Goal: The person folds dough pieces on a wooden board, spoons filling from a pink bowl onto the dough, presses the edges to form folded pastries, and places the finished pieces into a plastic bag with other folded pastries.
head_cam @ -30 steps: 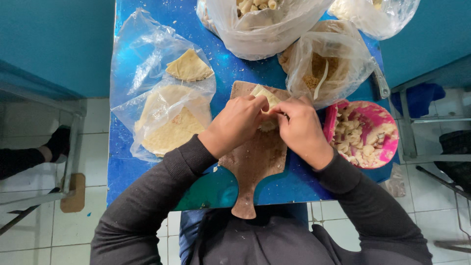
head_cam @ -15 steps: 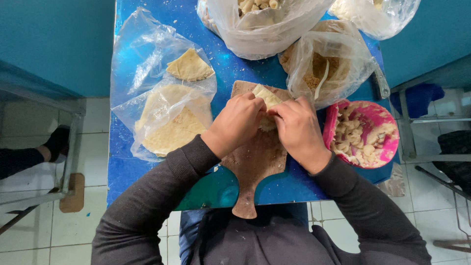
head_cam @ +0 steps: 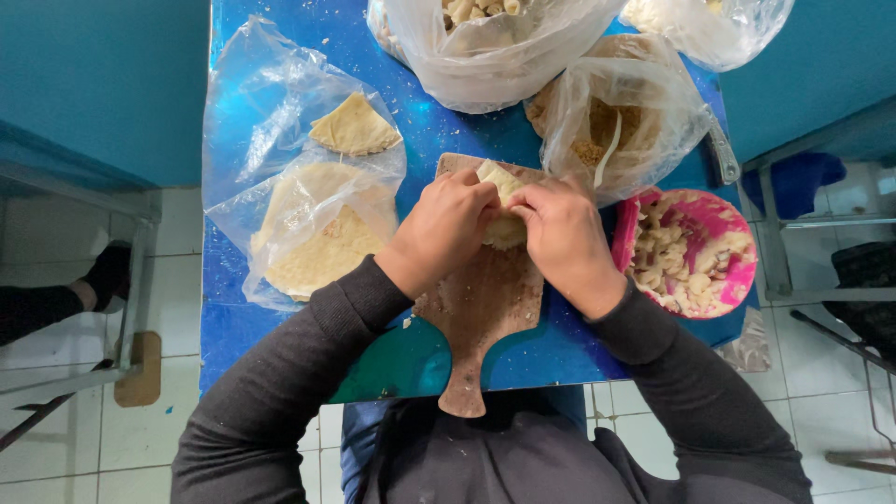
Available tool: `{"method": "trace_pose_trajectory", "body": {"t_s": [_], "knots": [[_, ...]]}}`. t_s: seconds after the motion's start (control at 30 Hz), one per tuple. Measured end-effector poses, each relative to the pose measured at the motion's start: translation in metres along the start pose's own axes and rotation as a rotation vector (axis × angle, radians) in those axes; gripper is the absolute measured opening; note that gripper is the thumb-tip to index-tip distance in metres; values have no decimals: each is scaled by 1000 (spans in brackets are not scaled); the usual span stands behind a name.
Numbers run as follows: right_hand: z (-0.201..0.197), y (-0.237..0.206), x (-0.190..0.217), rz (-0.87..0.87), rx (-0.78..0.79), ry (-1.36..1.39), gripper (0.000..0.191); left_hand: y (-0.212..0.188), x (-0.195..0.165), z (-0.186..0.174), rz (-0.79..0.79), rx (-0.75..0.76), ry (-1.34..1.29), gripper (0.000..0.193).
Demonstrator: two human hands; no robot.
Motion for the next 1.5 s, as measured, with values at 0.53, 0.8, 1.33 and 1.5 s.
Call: {"method": "trace_pose_trajectory", "body": {"t_s": [0.53,0.8,1.33,1.5], "knots": [[-10,-2,20,-170,-175,-321,14,-2,-11,-2,40,-69,51,5],[-5,-6,22,-182,-137,-407,25,-7,-4,-4,-6,-86,0,43],[-33,-9,-4,219,52,527,16,3,-41,-18,-12,-63,-373,28],[-80,-21,-16,222,-75,30,15,-3,-57,-22,5,-26,-435,23]]}}
Point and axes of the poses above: each hand's wrist, its own y-axis towards the middle knuckle, its own z-axis out of the palm, x = y × z, the point moved 6 cm from there along y, towards the middle knuckle, and after that the axes turned 13 degrees about -y, right-handed, at the moved point
